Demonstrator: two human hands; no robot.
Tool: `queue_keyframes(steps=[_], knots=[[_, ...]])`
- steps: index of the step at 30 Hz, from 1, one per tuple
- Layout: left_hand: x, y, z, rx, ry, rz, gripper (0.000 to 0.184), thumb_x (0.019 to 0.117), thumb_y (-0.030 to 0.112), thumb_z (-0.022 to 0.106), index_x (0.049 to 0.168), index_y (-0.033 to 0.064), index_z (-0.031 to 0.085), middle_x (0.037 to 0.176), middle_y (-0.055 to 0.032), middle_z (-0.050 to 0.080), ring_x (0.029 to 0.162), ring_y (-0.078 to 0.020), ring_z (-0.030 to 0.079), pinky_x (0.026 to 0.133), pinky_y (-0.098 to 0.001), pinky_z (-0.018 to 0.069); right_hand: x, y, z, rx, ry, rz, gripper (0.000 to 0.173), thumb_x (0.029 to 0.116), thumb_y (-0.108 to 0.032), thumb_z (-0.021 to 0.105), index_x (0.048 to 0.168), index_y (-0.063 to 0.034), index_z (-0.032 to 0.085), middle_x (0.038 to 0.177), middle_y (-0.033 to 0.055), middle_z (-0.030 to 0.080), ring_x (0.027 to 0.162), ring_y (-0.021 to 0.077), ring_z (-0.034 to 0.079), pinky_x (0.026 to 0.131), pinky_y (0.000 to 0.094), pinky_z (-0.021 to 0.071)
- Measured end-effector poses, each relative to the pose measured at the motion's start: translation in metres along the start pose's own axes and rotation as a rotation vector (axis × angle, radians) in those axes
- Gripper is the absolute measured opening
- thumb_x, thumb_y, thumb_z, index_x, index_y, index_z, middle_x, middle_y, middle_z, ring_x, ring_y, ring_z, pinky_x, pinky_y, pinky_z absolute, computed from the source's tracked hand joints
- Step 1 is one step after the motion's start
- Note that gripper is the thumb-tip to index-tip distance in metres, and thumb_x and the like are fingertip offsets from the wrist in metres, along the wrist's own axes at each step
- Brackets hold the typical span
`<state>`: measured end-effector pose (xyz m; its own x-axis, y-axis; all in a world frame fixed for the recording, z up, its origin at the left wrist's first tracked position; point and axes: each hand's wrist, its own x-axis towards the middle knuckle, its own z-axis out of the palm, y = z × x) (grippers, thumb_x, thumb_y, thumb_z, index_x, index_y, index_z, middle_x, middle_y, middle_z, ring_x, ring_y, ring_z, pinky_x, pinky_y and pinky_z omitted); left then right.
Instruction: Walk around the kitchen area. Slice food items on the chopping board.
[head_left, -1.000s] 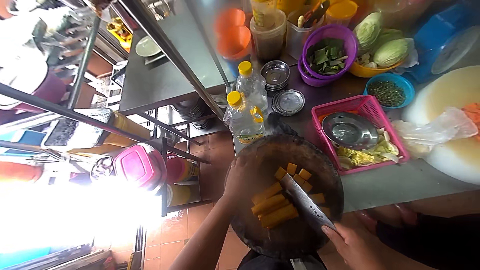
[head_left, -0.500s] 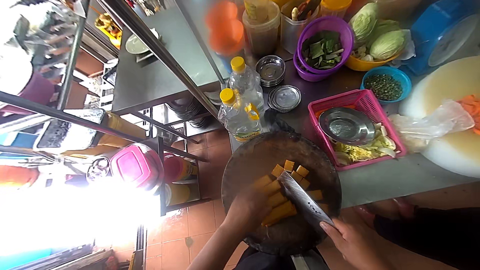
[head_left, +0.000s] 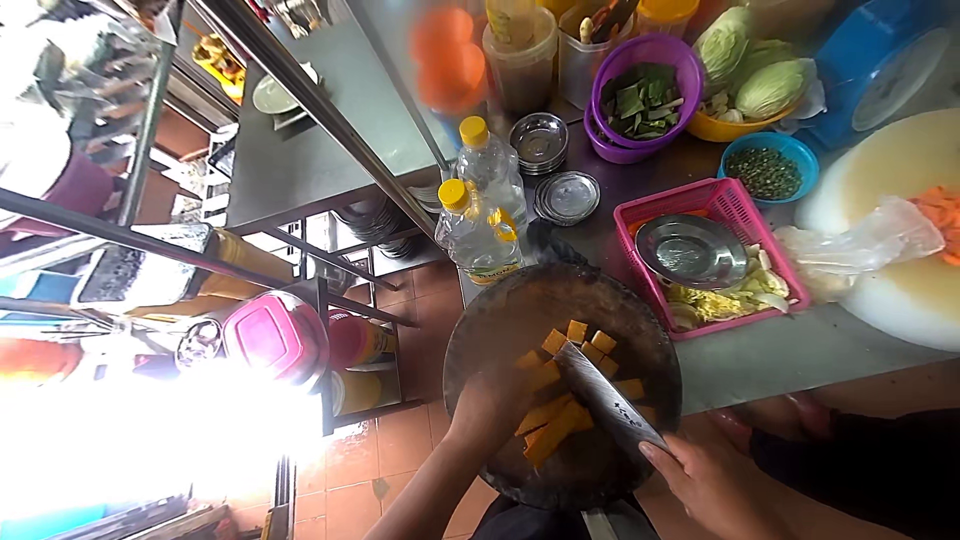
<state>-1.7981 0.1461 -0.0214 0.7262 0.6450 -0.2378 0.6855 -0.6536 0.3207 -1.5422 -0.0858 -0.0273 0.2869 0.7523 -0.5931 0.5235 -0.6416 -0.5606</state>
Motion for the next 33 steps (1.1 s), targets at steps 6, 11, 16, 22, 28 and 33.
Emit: queue_keyframes(steps=[6,11,16,22,28,33], knots=[[0.002,-0.014,-0.003,-0.064,0.079,-0.08,0.038,0.1029,0.046,0.052,0.127,0.0237,0.07,0.121,0.0006,0.067,0.116,-0.0194,0.062,0.096,-0.0447,0.0541,0.001,0.004,0.003,0.009,0.013,-0.011,0.057,0.1013,-0.063,0.047,0.089,-0.0106,0.065,0.067,0.0064,0.059,0.057,0.0206,0.062,0.055,0.0439,0.0546],[0.027,-0.017,-0.018,-0.262,-0.122,-0.125,0.037,0.1036,0.044,0.055,0.131,0.0226,0.068,0.127,-0.0007,0.067,0.123,-0.0182,0.06,0.107,-0.0451,0.0486,-0.001,-0.003,-0.003,-0.008,-0.021,-0.005,0.056,0.1026,-0.06,0.047,0.093,-0.0081,0.066,0.068,0.0083,0.061,0.059,0.0229,0.063,0.057,0.0465,0.0554],[0.027,-0.011,-0.014,-0.248,-0.162,-0.039,0.061,0.0928,0.058,0.066,0.141,0.0223,0.061,0.134,-0.0033,0.062,0.127,-0.0219,0.056,0.107,-0.047,0.0483,-0.002,-0.002,-0.002,-0.039,0.012,-0.024,0.057,0.1021,-0.061,0.046,0.09,-0.009,0.066,0.068,0.0078,0.06,0.059,0.0228,0.063,0.057,0.0462,0.0548],[0.01,0.001,0.006,-0.287,-0.128,0.064,0.052,0.0994,0.055,0.056,0.14,0.0223,0.063,0.131,-0.0013,0.063,0.125,-0.0185,0.056,0.109,-0.0471,0.0449,0.001,0.003,-0.001,-0.025,0.001,-0.019,0.059,0.1012,-0.064,0.045,0.091,-0.0103,0.066,0.068,0.0069,0.06,0.06,0.0216,0.063,0.057,0.0451,0.0544],[0.002,-0.021,-0.015,-0.327,-0.161,0.041,0.044,0.1,0.027,0.057,0.144,0.0254,0.06,0.139,0.0001,0.06,0.132,-0.0155,0.054,0.112,-0.0415,0.0454,0.001,0.002,-0.001,0.011,-0.021,0.001,0.055,0.1021,-0.061,0.046,0.092,-0.0105,0.066,0.067,0.0061,0.059,0.058,0.0201,0.062,0.055,0.043,0.0541],[-0.013,-0.035,-0.024,-0.245,-0.25,0.039,0.039,0.1025,0.022,0.056,0.14,0.0215,0.063,0.134,-0.004,0.063,0.13,-0.0203,0.056,0.113,-0.0422,0.0435,0.002,0.002,0.0,0.003,-0.005,-0.008,0.057,0.101,-0.064,0.046,0.09,-0.0113,0.065,0.067,0.0049,0.059,0.058,0.0191,0.061,0.055,0.0424,0.0541]])
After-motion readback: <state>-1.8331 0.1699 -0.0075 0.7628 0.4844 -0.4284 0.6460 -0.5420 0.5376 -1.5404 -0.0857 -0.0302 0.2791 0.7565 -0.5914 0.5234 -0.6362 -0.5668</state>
